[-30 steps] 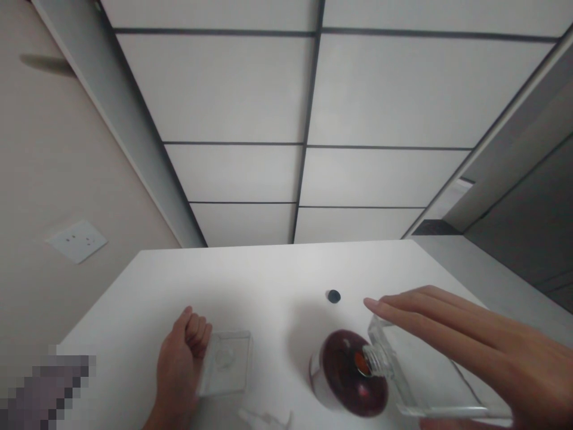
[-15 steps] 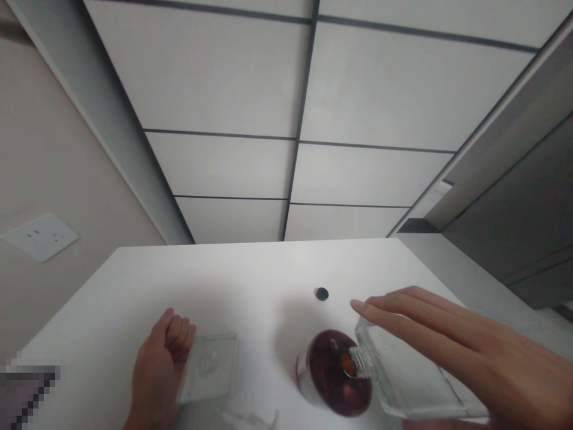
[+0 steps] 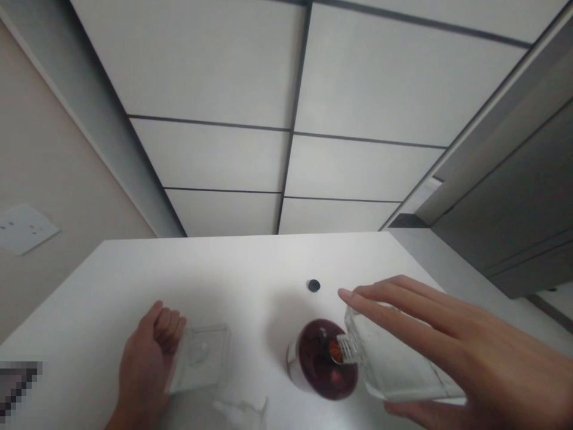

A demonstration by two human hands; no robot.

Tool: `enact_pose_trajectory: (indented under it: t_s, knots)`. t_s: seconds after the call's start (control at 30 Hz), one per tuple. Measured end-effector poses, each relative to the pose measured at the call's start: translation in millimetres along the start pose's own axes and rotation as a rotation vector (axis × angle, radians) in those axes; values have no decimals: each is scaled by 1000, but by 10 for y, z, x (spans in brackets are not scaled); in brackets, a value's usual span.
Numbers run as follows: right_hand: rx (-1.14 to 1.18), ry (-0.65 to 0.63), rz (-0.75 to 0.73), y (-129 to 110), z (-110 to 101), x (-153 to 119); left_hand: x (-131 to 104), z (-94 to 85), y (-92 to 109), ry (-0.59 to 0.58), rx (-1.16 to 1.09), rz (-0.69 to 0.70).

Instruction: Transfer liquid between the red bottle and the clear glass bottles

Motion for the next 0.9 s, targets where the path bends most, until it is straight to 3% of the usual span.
enact_pose_trajectory:
  t_s: [0.9]
  knots:
    - [-62, -26, 1, 22, -5, -27, 3, -2, -25, 46, -36, -28]
Point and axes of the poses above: each hand's wrist, its own x-axis towards the middle knuckle, its own z-axis out of the palm, y = z × x, the point moved 4 cm from there along x, towards the middle knuckle, and after that the axes turned 14 degrees about z, right-handed, at the moved point
